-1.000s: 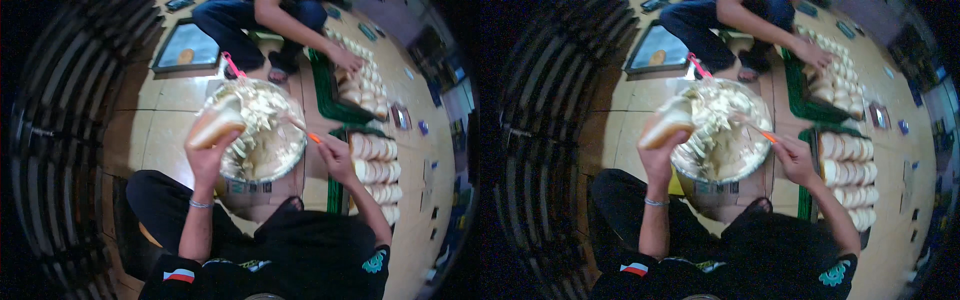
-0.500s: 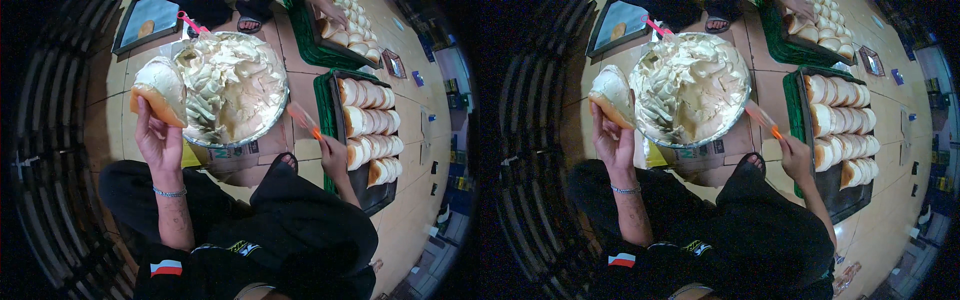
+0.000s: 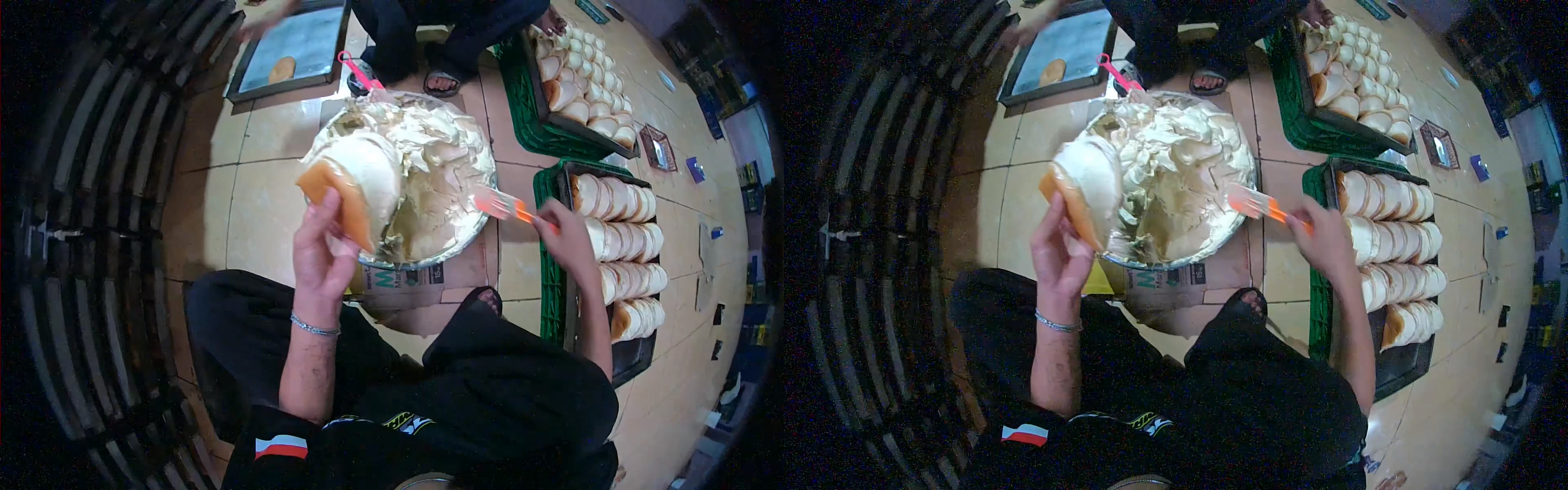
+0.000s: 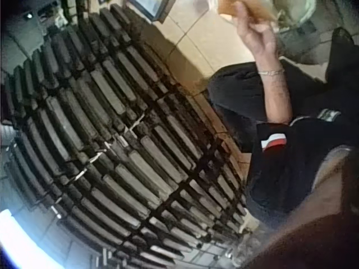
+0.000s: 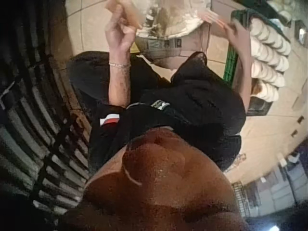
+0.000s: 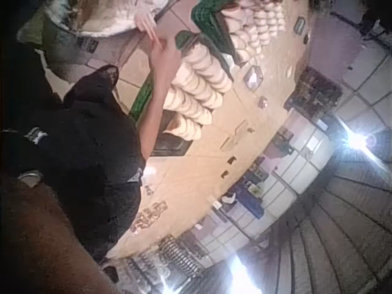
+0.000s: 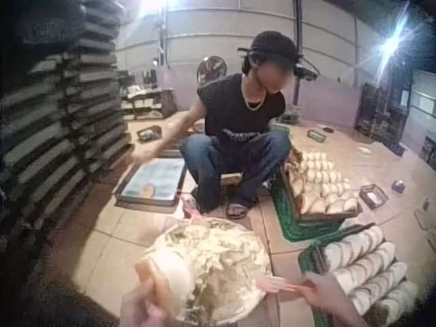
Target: The person spreads cream onto bread rolls using a spreader tool and then places the rolls onto a tray.
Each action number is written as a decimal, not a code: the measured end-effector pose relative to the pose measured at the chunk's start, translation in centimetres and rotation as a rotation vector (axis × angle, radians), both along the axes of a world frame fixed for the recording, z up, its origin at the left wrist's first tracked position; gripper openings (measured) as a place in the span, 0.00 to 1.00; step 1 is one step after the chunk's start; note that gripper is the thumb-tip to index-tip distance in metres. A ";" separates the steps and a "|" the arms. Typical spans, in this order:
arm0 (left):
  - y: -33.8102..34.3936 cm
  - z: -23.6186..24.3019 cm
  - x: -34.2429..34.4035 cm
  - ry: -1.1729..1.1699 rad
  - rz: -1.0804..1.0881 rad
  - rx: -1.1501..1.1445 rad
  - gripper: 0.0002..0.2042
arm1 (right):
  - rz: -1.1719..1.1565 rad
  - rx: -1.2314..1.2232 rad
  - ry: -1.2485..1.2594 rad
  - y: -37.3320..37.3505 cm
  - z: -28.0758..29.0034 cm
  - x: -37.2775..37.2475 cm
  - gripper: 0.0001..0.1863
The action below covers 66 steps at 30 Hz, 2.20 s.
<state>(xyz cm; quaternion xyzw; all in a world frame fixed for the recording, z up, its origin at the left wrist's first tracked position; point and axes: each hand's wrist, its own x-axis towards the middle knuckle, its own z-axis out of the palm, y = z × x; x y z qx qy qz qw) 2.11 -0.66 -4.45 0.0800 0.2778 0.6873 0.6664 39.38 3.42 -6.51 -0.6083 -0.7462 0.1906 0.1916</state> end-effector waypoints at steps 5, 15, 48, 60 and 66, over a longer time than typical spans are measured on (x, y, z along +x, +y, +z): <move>-0.3 1.9 1.5 0.022 -0.124 0.102 0.21 | 0.372 0.199 -0.420 7.6 -0.1 -8.2 0.11; 0.3 -0.5 14.2 0.160 -0.337 0.141 0.26 | 0.111 0.011 0.858 -3.8 6.6 -5.7 0.59; -15.0 -6.5 -22.1 1.815 0.675 -0.507 0.14 | -1.129 0.423 -0.144 -25.3 -5.3 19.4 0.56; -30.1 -23.5 -24.5 0.630 0.225 -1.021 0.09 | -0.806 0.574 -0.097 -16.5 5.5 13.0 0.42; -31.3 -24.4 -24.6 0.426 0.236 -0.976 0.13 | -0.435 0.675 0.007 -8.8 12.2 6.4 0.30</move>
